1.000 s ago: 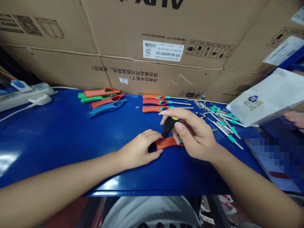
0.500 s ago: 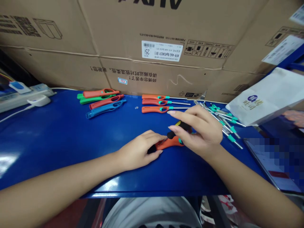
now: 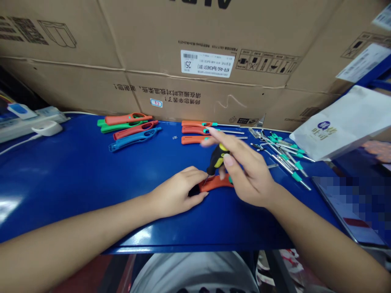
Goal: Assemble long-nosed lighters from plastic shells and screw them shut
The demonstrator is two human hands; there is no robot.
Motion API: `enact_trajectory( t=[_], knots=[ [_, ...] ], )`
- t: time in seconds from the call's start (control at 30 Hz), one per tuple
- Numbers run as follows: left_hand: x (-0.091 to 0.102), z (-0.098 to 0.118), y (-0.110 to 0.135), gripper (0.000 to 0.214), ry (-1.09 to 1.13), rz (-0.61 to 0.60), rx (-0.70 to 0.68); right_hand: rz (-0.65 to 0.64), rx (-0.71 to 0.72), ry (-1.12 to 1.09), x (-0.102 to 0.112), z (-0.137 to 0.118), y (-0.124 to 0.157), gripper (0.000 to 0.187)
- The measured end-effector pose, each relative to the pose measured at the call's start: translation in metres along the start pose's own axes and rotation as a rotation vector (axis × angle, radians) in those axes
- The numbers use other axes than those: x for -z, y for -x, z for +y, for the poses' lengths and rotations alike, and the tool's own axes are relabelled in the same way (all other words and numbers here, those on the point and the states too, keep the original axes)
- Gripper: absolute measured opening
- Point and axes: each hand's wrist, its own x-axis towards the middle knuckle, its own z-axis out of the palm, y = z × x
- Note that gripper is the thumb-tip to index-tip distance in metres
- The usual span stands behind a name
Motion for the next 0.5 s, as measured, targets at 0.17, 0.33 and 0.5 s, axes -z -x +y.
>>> enact_trajectory(
  t=[0.17, 0.33, 0.5],
  knots=[
    [-0.0001, -0.0006, 0.0008, 0.026, 0.017, 0.01, -0.011, 0.133, -0.001, 0.048, -0.0006, 0.0034, -0.0015, 0.028],
    [-0.0002, -0.0015, 0.0008, 0.033, 0.014, 0.028, -0.028, 0.058, -0.102, -0.11, -0.0004, 0.0049, -0.002, 0.036],
    [0.0002, -0.0007, 0.0013, 0.024, 0.009, 0.004, -0.005, 0.139, -0.029, -0.089, -0.0008, 0.0014, -0.0033, 0.029]
  ],
)
